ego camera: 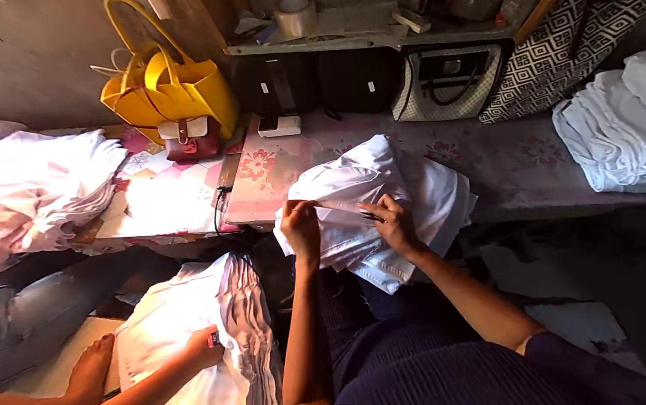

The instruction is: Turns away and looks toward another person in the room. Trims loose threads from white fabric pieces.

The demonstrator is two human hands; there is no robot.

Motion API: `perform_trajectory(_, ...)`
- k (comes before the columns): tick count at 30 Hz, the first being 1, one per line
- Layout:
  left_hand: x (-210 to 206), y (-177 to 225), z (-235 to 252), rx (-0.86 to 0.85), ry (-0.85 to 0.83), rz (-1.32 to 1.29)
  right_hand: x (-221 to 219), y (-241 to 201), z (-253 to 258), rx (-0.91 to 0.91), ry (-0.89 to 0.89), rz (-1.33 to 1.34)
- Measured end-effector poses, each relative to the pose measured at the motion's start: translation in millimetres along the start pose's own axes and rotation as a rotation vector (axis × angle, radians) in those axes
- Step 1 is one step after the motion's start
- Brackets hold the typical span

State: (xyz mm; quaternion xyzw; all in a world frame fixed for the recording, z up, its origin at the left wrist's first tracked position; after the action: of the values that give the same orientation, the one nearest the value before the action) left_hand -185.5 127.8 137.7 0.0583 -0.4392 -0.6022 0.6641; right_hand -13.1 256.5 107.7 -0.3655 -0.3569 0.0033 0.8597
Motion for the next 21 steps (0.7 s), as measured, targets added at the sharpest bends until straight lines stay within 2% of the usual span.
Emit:
perform_trajectory(2,3,-1,-3,0.086,-0.033,0.046,-6,0,-9,-0.052,-0.032,0.048)
perform_trajectory(5,4,51,-15,-0.038,0.003,-0.109,-4,-1,-11,-0.051,0.054,0.047)
perform_trajectory(7,-24,55,-20,0.04,-0.234,-0.314,-4,4,-16,-0.074,0.028,0.069)
perform_trajectory(8,-43,41,-23,0.138,-0.403,-0.332,-3,8,-20,-0.098,-0.019,0.092)
perform_trajectory(9,-60,22,-28,0.208,-0.503,-0.298,0,13,-25,-0.141,-0.07,0.121)
perform_trajectory(12,-66,-7,-33,0.305,-0.473,-0.281,23,24,-30,-0.259,-0.082,0.262)
perform_trajectory(15,-66,14,-44,0.333,-0.45,-0.386,46,42,-22,-0.457,0.0,0.364)
perform_trajectory(18,-79,42,-58,0.214,-0.368,-0.396,29,60,-9,-0.771,-0.076,0.572)
perform_trajectory(21,-86,52,-65,0.088,-0.247,-0.284,4,59,-7,-0.894,-0.161,0.78)
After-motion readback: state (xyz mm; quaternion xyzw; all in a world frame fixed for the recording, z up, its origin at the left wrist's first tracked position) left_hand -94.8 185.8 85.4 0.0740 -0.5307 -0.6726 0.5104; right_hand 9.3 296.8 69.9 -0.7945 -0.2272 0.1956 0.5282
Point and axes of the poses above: each hand's wrist, its own z-axis towards the middle knuckle, its own x-axis out of the back of the hand, y = z × x, the point moved 7 cm from there along z, towards the middle knuckle, and after that the axes turned 8 degrees about z, right-handed, at the moved point
